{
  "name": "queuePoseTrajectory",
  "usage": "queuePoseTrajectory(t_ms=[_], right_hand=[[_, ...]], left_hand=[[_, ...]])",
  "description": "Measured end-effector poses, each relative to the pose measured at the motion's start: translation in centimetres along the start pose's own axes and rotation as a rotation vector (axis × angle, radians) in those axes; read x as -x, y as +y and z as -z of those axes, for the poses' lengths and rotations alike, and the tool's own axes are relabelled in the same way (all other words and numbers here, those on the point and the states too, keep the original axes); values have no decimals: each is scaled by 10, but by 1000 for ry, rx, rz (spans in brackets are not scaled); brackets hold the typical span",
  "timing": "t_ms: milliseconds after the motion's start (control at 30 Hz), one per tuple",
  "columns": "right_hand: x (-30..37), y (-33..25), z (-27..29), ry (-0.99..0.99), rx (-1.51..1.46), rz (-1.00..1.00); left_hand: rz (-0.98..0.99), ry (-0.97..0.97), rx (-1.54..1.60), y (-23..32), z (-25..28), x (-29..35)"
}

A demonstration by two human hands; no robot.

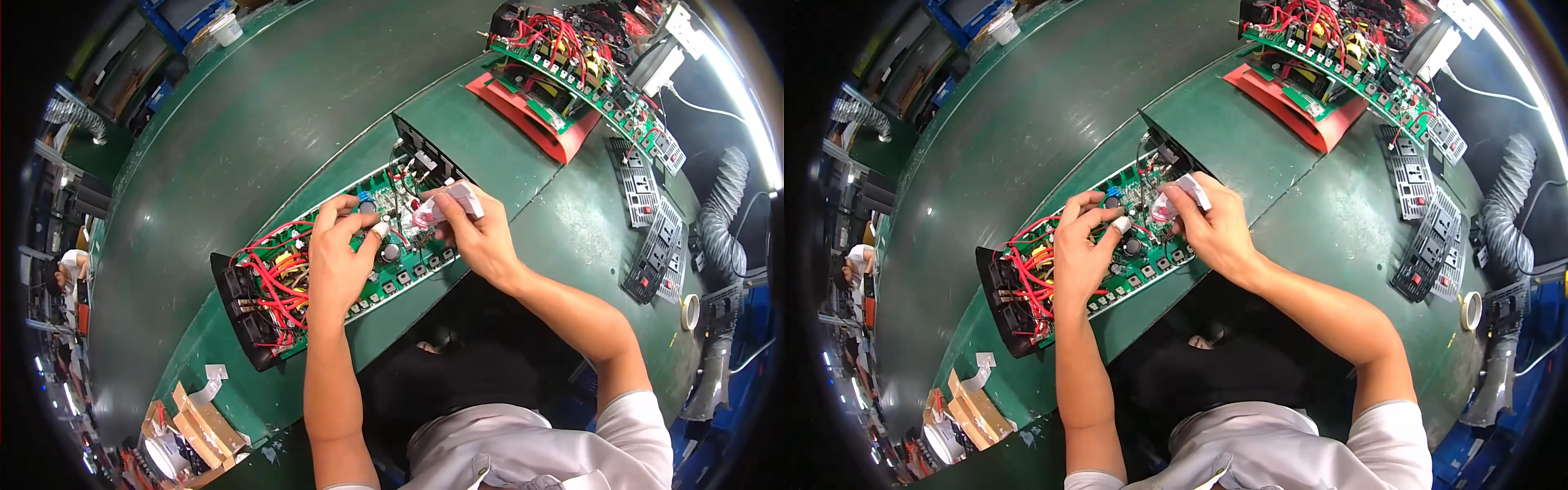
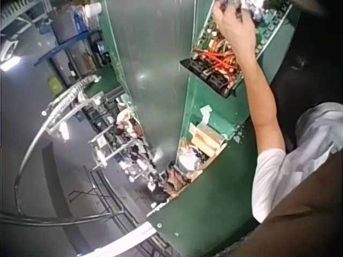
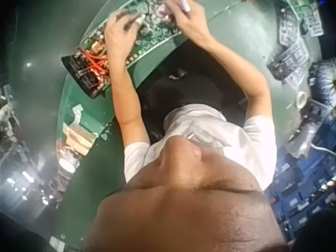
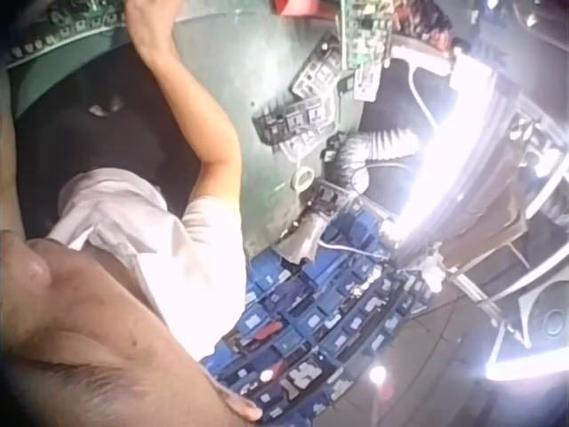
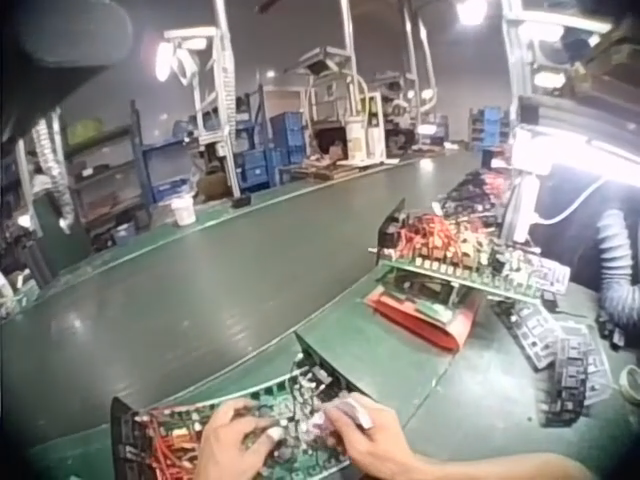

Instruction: Assembling electronic components onto a circuit board and into a housing, including applying adhesive.

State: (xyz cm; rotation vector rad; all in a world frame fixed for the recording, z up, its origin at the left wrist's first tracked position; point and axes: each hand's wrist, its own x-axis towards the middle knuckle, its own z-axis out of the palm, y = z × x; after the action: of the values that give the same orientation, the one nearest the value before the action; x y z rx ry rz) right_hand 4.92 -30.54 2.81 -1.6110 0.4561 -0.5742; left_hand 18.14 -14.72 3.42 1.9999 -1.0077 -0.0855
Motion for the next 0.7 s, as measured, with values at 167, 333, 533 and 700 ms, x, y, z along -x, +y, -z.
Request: queuePoseTrajectory(t_ms=[167, 333, 533, 700], right_hand=[[-2, 3, 0, 37, 22, 18], [1, 4, 11, -116, 95, 81], [1, 13, 12, -95, 171, 207], [2, 20, 12, -120, 194, 302]], left_hand=[[14, -9, -6, -3, 0, 0], [18, -19, -22, 1, 2, -2], [57, -35, -1, 3, 1, -3], [58, -26, 2, 6, -1, -3]])
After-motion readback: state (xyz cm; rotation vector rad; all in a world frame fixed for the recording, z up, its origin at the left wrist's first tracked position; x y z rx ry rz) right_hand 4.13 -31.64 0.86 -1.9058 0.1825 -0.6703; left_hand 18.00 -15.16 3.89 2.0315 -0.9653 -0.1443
